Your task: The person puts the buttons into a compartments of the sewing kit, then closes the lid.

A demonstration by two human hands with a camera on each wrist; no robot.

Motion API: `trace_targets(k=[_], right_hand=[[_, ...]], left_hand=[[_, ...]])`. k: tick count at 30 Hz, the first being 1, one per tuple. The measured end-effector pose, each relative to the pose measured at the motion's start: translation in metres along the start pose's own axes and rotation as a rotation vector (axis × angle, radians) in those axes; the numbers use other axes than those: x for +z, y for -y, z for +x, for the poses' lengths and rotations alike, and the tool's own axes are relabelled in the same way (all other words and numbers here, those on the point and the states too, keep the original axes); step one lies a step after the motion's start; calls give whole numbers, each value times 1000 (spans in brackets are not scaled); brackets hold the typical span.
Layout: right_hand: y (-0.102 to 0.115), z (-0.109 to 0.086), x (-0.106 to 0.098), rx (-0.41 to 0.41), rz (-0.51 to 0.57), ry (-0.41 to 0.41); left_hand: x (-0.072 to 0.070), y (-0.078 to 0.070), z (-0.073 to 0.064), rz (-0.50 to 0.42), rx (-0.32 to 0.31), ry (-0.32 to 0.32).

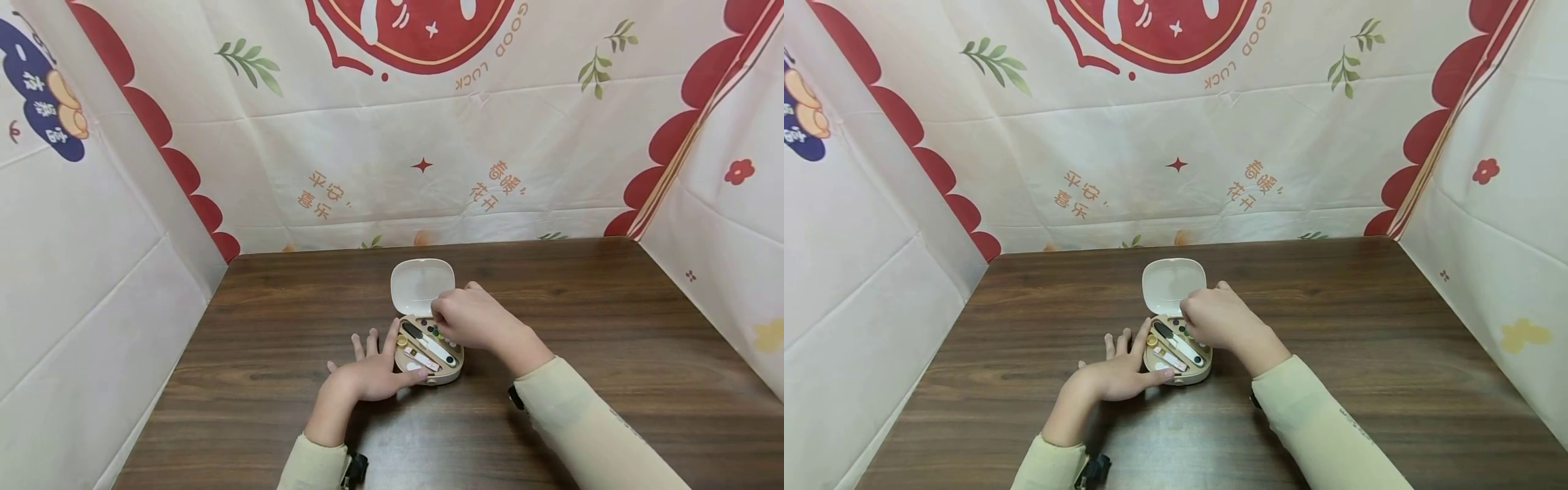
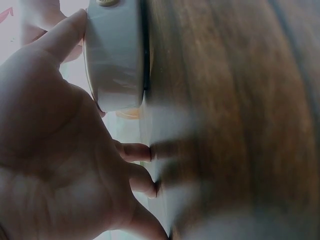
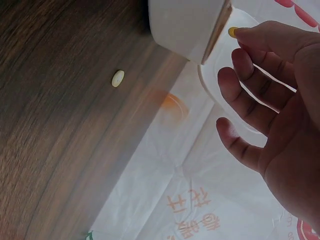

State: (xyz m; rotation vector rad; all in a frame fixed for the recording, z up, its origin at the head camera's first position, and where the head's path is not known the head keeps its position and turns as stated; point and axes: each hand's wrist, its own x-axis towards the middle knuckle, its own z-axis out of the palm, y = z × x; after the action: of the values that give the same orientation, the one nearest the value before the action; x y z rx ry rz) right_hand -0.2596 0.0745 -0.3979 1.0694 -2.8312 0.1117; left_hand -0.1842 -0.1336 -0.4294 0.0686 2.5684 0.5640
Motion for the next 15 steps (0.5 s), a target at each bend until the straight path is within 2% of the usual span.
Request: trace_targets(k=[7,15], right_hand=[[1,4,6,2,-58,12],[4,9,6,-18,-109,-4]], left_hand=[[1,1,1,13,3,6],[2,0,0,19,13,-16]])
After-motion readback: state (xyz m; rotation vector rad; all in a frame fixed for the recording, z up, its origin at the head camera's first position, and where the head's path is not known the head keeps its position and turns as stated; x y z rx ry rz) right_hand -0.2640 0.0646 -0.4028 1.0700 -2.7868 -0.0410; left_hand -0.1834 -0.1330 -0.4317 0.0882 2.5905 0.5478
